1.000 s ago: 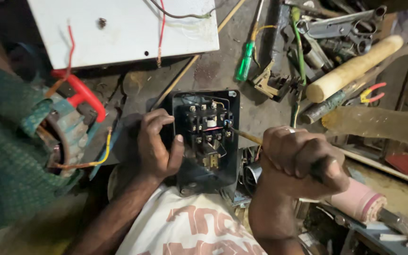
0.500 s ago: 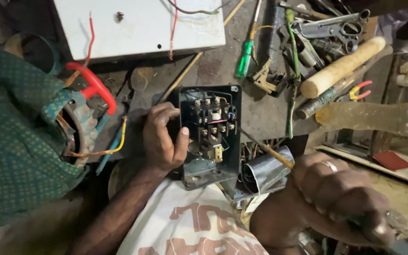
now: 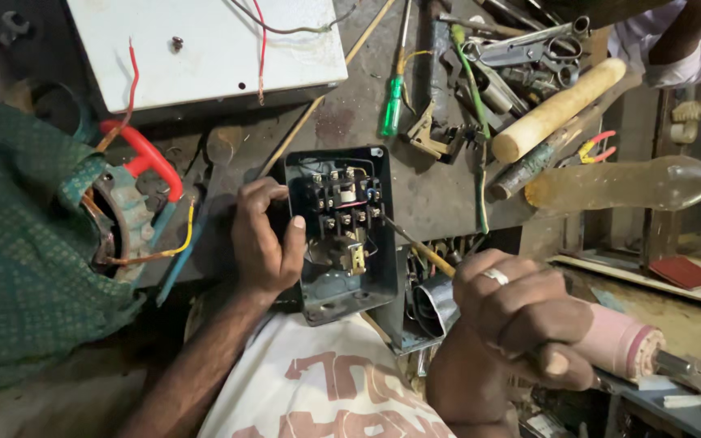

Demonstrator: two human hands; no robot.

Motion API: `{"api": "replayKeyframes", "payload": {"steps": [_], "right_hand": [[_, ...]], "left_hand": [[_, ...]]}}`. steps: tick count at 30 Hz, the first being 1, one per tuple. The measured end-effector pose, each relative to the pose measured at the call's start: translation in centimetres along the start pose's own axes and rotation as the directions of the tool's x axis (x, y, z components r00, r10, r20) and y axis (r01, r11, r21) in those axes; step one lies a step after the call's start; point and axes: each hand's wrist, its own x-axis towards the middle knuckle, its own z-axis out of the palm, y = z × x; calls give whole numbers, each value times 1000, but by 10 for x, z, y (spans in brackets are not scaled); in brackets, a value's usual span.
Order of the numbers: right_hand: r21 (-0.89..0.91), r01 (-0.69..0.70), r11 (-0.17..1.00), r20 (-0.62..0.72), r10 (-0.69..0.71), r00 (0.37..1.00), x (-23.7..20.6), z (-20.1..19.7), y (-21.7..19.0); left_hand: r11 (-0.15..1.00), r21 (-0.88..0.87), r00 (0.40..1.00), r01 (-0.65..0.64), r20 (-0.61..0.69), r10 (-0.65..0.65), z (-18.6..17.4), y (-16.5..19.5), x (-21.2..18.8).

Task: The person works on an open electrical component on a cluttered workbench. They use electrical tape to wrap wires, then use a screwdriver to tighten terminals and adjust internal parts. The person repeatedly handles the component and tools throughout the clip.

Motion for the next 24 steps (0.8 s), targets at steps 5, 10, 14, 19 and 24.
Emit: {"api": "replayKeyframes", "payload": {"steps": [5,10,14,19,24], "right_hand": [[17,18,1000,125,-20,992,8,0,-3],[50,59,997,134,-65,989,6,0,-3],[53,43,998,125,-50,991,4,0,-3],[90,31,995,110,-41,993,1,2,-5],[112,12,994,203,-35,979,2,-5,-5]], "left_hand": [[1000,-4,1000,3,-26,-3,2,1,0],[1000,-12,999,1,-49,-2,4,1,0],[1000,-20,998,-9,-56,8,5,1,-1],[1000,-11,999,-2,-55,2,3,2,-2],[999,-33,998,6,-63,-9,4,4,-3]]}}
